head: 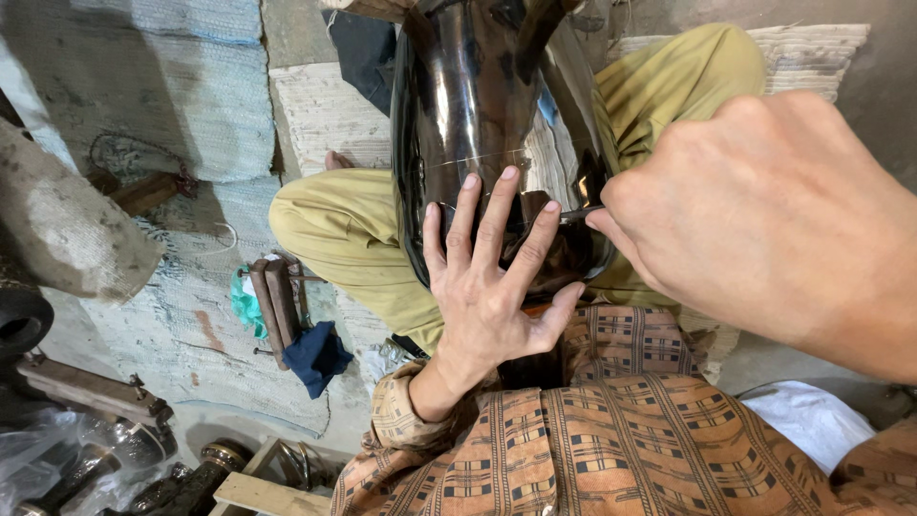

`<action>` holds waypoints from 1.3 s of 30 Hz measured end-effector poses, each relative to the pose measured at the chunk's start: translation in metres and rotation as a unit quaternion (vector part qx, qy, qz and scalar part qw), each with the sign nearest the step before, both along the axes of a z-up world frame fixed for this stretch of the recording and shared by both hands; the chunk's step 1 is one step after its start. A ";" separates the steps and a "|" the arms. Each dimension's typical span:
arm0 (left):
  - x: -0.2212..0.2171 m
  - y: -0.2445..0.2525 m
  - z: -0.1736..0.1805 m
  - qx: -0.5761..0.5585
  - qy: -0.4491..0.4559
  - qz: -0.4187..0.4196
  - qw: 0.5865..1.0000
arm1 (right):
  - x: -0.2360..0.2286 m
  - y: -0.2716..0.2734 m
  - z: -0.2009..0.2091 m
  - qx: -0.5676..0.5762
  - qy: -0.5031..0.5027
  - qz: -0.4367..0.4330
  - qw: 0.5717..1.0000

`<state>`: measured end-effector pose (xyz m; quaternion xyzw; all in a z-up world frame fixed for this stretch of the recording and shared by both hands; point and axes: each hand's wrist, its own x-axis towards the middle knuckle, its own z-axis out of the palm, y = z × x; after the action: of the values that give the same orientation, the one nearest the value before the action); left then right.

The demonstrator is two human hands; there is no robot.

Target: The person sits cross-legged and uses a small metal tool to engrave a circular pattern onto the surface of a dark metallic vessel. The person holds the vessel steady with one hand while carefully tracing the design with the other.

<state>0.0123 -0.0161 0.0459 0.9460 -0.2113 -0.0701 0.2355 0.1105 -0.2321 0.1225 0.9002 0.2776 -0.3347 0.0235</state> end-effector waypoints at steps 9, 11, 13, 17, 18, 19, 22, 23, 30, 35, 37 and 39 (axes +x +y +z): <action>0.001 -0.001 0.002 -0.002 -0.001 0.001 1.000 | 0.000 0.000 -0.001 0.013 -0.005 -0.006 1.000; 0.002 -0.001 0.002 -0.003 -0.001 0.001 1.000 | 0.001 0.000 -0.001 0.017 -0.005 -0.010 1.000; 0.002 0.000 0.002 -0.005 -0.001 0.001 1.000 | -0.001 0.001 -0.001 0.031 -0.027 -0.007 0.999; 0.000 0.001 0.001 -0.008 0.000 -0.002 1.000 | -0.007 0.002 -0.002 -0.008 0.014 -0.021 1.000; -0.001 0.002 0.001 -0.008 0.001 -0.002 1.000 | -0.011 0.003 -0.002 -0.012 -0.001 -0.026 1.000; -0.001 0.003 0.001 -0.017 0.009 0.001 1.000 | -0.016 0.005 -0.001 -0.016 -0.017 -0.031 0.999; -0.001 0.010 -0.002 -0.058 0.017 0.017 0.998 | -0.019 0.003 -0.001 0.032 -0.086 -0.041 0.995; 0.002 0.014 -0.004 -0.081 0.010 0.025 0.996 | -0.018 0.002 -0.002 0.059 -0.112 -0.044 0.991; 0.004 0.020 -0.009 -0.079 -0.017 0.058 0.995 | -0.011 -0.005 -0.008 -0.016 -0.078 -0.014 0.997; 0.005 0.019 -0.010 -0.079 -0.016 0.059 0.995 | -0.007 -0.007 -0.008 -0.042 -0.031 -0.033 0.998; 0.003 0.019 -0.010 -0.079 -0.016 0.061 0.995 | -0.008 -0.007 -0.007 -0.040 -0.036 -0.041 0.998; 0.003 0.019 -0.010 -0.078 -0.017 0.060 0.995 | -0.008 -0.007 -0.007 -0.038 -0.037 -0.043 0.998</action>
<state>0.0156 0.0025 0.0355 0.9367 -0.1626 -0.0231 0.3092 0.1025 -0.2390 0.1150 0.9214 0.2246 -0.3126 0.0537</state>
